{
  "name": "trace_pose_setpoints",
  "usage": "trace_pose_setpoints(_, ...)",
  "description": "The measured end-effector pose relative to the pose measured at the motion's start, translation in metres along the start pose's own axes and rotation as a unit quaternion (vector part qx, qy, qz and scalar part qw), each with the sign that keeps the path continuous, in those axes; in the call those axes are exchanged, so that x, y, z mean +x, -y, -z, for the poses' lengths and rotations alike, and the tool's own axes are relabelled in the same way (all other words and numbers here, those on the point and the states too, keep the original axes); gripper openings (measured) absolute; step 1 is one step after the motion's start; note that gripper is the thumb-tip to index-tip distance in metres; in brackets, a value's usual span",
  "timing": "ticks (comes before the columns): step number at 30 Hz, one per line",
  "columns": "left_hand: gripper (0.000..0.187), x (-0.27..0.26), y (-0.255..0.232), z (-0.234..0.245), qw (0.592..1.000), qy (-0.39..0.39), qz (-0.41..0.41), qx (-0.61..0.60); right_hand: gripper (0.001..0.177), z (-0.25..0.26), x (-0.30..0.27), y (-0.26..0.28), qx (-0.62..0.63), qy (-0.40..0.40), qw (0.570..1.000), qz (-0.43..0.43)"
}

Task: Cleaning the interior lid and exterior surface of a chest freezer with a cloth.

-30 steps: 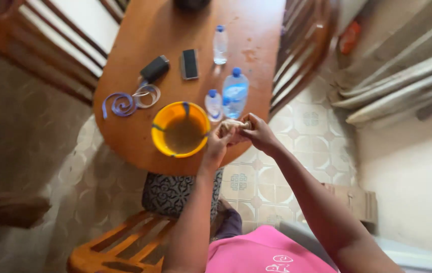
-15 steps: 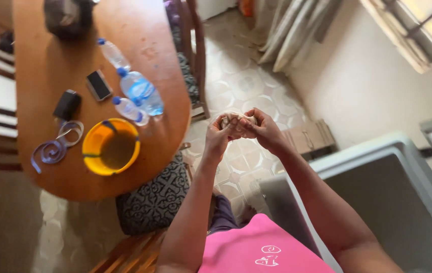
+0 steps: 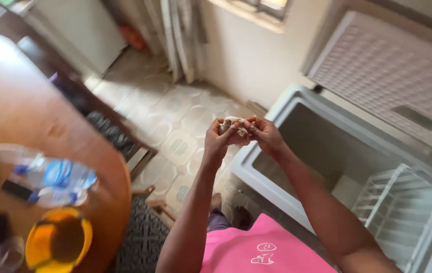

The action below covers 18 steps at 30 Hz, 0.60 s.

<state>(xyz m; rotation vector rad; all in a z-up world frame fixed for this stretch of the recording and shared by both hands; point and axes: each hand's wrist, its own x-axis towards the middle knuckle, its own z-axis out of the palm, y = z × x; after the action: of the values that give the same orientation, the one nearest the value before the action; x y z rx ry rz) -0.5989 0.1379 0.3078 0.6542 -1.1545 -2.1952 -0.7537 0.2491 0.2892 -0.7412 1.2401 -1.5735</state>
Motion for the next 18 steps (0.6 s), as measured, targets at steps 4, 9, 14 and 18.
trace_pose_setpoints(4,0.028,0.024,0.023,-0.043,0.996,0.076,0.029,0.032,0.027,0.042,-0.024,-0.008,0.013,-0.122,0.992,0.040)
trace_pose_setpoints(9,0.035,0.056,0.068,-0.097,0.983,0.175,0.049,0.012,0.051,0.032,-0.070,0.043,-0.140,-0.336,0.929,0.060)
trace_pose_setpoints(14,0.050,0.053,0.090,-0.149,0.948,0.278,0.148,0.047,0.046,0.068,-0.091,0.004,-0.096,-0.430,0.894,0.083)
trace_pose_setpoints(18,0.061,0.041,0.092,-0.165,0.905,0.381,0.162,0.098,0.039,0.081,-0.112,0.003,-0.244,-0.534,0.803,0.102)
